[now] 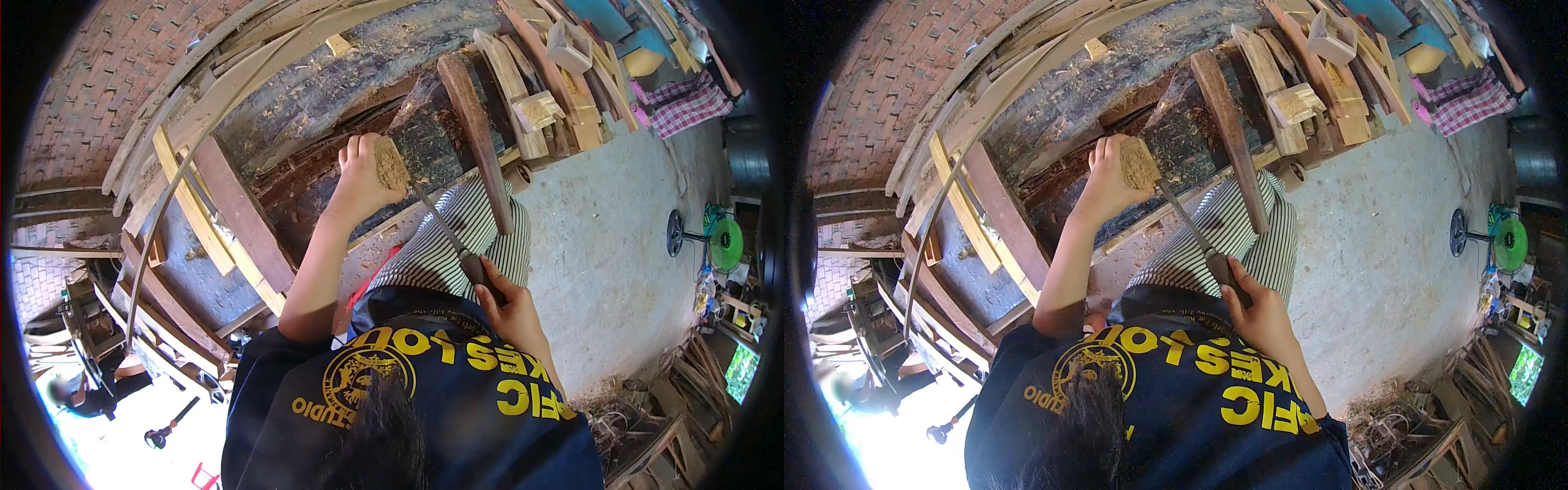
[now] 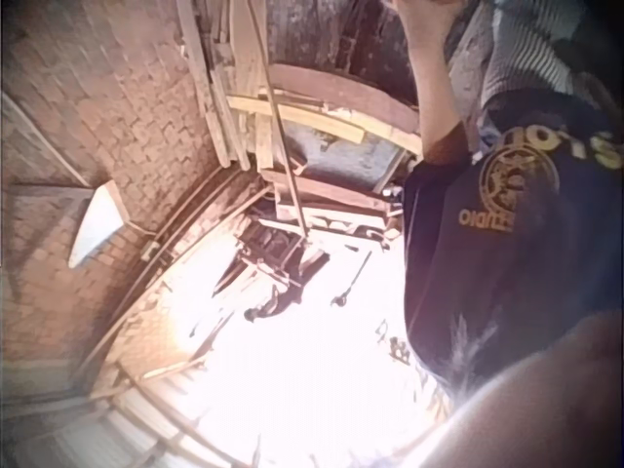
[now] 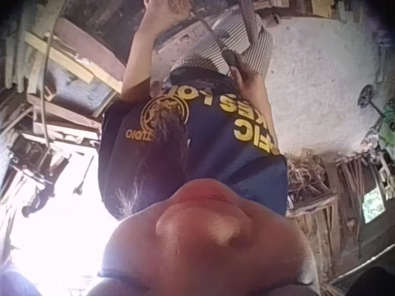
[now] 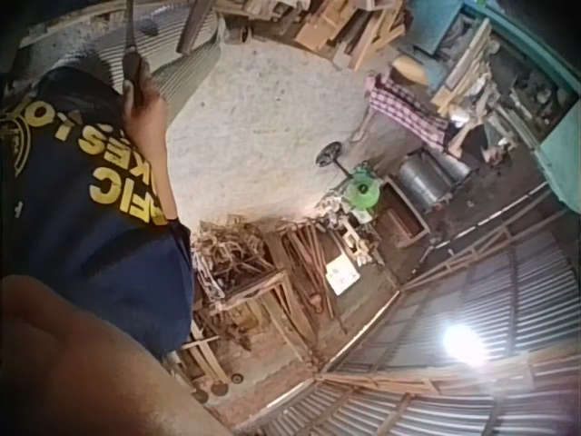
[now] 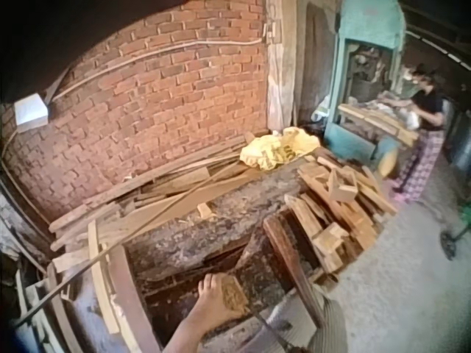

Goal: Chiseling a block of wood on a workbench in a workshop.

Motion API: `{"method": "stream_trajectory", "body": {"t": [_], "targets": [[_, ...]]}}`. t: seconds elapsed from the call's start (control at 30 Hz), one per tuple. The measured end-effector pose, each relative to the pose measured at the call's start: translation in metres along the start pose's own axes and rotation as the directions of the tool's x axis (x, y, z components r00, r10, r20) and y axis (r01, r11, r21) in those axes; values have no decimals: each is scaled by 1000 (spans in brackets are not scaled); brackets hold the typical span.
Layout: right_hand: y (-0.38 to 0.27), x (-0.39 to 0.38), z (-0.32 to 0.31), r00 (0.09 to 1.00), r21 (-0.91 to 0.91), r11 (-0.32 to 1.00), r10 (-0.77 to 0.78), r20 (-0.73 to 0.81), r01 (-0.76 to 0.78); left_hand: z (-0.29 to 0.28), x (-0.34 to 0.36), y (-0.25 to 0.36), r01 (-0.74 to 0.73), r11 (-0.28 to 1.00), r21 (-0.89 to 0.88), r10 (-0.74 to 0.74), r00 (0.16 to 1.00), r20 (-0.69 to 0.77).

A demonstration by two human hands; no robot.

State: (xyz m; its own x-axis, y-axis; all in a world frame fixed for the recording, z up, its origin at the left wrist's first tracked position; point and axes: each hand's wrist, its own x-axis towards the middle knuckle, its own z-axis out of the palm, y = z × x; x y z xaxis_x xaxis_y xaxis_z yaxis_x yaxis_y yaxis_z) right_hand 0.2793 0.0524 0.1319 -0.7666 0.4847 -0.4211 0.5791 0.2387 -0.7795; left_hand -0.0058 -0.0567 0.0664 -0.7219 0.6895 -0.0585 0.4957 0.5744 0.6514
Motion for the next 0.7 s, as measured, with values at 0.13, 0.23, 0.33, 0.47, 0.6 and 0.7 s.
{"method": "stream_trajectory", "body": {"t": [0.13, 0.23, 0.33, 0.47, 0.6, 0.7], "targets": [[-5, 6, 3, 998, 20, 999, 48, 29, -49, 0, 1, 3, 12, 1000, 14, -12, 1000, 2], [-6, 9, -2, 999, -5, 1000, 19, 43, -19, 0, 1, 0, 2, 1000, 2, -2, 1000, 10], [-6, 20, 10, 1000, -31, 999, -17, 19, 17, 4, 0, 1, -2, 1000, -10, 2, 1000, 28], [4, 31, 24, 971, 19, 976, -215, -100, 218, 10, 1, 0, 9, 1000, 28, -7, 999, -40], [8, 64, 47, 979, -162, 980, -143, -147, 119, 16, -9, 4, -100, 995, 11, 100, 995, -5], [14, 65, 44, 966, -78, 980, -195, -170, 184, 22, -9, 2, -67, 998, -3, 68, 998, 15]]}}
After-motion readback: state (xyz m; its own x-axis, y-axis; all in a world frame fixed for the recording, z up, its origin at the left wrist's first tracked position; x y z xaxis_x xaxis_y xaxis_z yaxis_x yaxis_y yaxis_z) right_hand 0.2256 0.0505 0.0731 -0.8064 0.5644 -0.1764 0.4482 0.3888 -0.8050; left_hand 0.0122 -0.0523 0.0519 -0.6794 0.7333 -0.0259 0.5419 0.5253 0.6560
